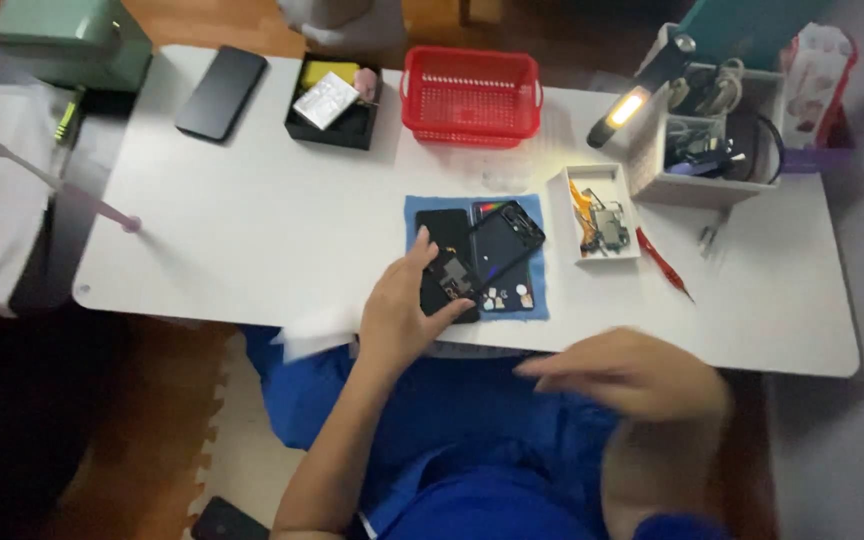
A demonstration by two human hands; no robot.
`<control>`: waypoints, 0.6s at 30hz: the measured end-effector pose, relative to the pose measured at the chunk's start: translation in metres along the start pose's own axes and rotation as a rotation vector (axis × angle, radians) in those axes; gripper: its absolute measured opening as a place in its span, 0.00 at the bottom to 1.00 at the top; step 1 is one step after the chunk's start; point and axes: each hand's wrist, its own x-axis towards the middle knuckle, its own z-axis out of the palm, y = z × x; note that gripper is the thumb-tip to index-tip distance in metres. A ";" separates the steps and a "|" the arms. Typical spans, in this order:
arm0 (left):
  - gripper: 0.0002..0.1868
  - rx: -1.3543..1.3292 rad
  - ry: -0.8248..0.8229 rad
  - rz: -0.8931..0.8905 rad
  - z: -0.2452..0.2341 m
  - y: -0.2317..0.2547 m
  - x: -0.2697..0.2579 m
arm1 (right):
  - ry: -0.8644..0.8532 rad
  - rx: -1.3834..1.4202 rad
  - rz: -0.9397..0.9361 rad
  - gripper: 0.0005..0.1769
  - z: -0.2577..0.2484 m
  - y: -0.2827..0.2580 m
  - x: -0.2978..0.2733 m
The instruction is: Assembling a phone frame and cleaning the screen on a workbench.
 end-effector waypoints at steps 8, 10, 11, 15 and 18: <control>0.44 0.074 0.085 0.103 -0.007 0.016 0.002 | 1.498 0.004 0.935 0.13 0.032 0.052 -0.123; 0.44 0.076 0.080 0.120 -0.004 0.013 0.003 | 1.460 -0.018 0.993 0.13 0.020 0.053 -0.130; 0.43 0.087 0.091 0.129 -0.002 0.011 0.003 | 1.411 -0.038 1.034 0.13 0.015 0.053 -0.135; 0.41 0.141 0.076 0.129 0.000 0.014 0.003 | 1.519 -0.047 1.061 0.10 -0.028 0.115 -0.172; 0.40 0.175 0.059 0.097 0.000 0.017 0.003 | 1.477 -0.355 0.934 0.10 -0.077 0.192 -0.209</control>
